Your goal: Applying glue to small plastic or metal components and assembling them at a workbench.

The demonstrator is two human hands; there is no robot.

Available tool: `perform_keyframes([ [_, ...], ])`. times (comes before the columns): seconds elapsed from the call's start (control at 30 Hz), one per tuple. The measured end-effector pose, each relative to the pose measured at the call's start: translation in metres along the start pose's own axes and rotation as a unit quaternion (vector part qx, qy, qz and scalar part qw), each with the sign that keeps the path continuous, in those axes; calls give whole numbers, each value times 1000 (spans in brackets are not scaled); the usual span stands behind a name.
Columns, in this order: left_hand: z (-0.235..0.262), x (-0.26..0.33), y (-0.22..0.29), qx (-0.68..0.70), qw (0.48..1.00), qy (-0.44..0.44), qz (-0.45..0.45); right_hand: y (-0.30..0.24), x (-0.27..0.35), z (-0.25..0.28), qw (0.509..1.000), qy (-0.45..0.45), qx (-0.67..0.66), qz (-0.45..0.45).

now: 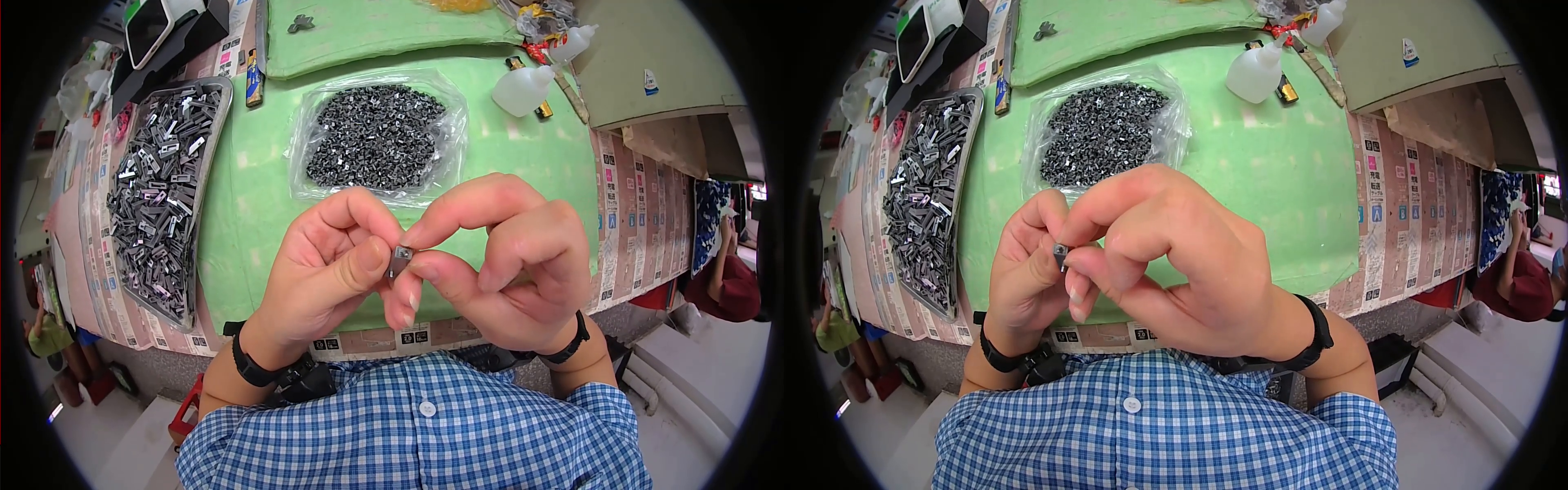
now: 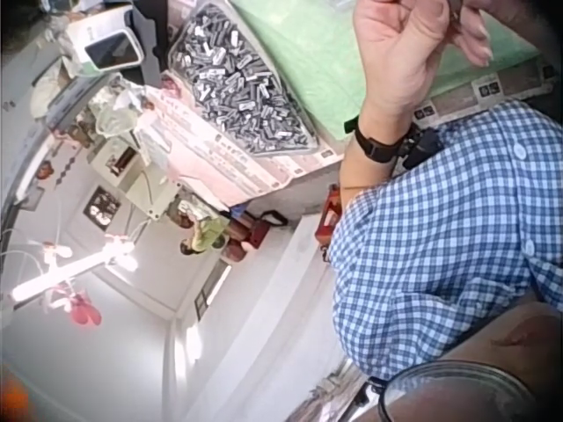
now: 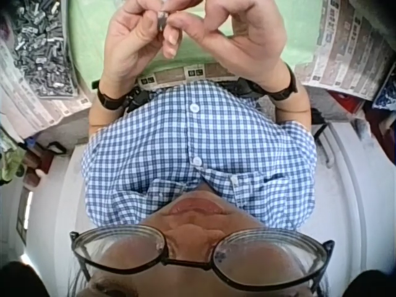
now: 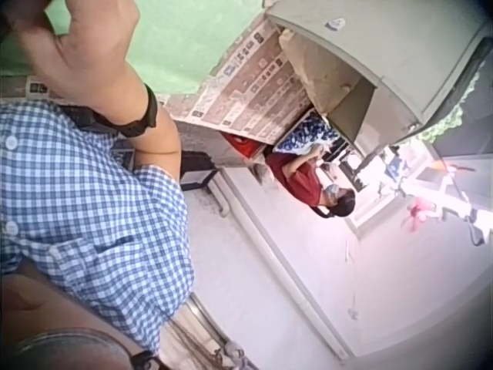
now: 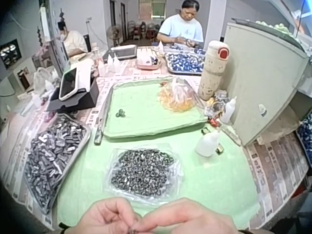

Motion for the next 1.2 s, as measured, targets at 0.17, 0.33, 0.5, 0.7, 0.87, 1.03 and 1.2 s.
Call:
perform_keyframes([
  [0.17,0,0,1,-15,1000,1,-1,2,0,0,1000,1,1,-1],
  [0.33,0,0,1,-16,1000,2,-1,2,1,0,1000,6,-18,-22],
  [0.5,0,1,1,-18,1000,7,3,3,1,0,999,5,-27,-19],
  [0.7,1,1,1,-29,1000,10,-2,3,1,0,1000,4,-24,-11],
  [0.87,0,2,4,-88,995,39,-40,4,2,0,998,3,-57,-25],
  [1.03,-2,2,8,-147,980,52,-125,4,3,-1,991,5,-124,-58],
  [1.2,-2,3,11,-216,955,47,-199,4,1,1,995,-12,-96,-36],
])
Point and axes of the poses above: each hand's wrist, its own x-axis away from the middle knuckle, its own z-axis out of the back of the hand, y = z × x, the point moved 2 cm from there along -x, towards the middle knuckle, and after that the axes turned 15 degrees about -x, right-handed, at the moved point
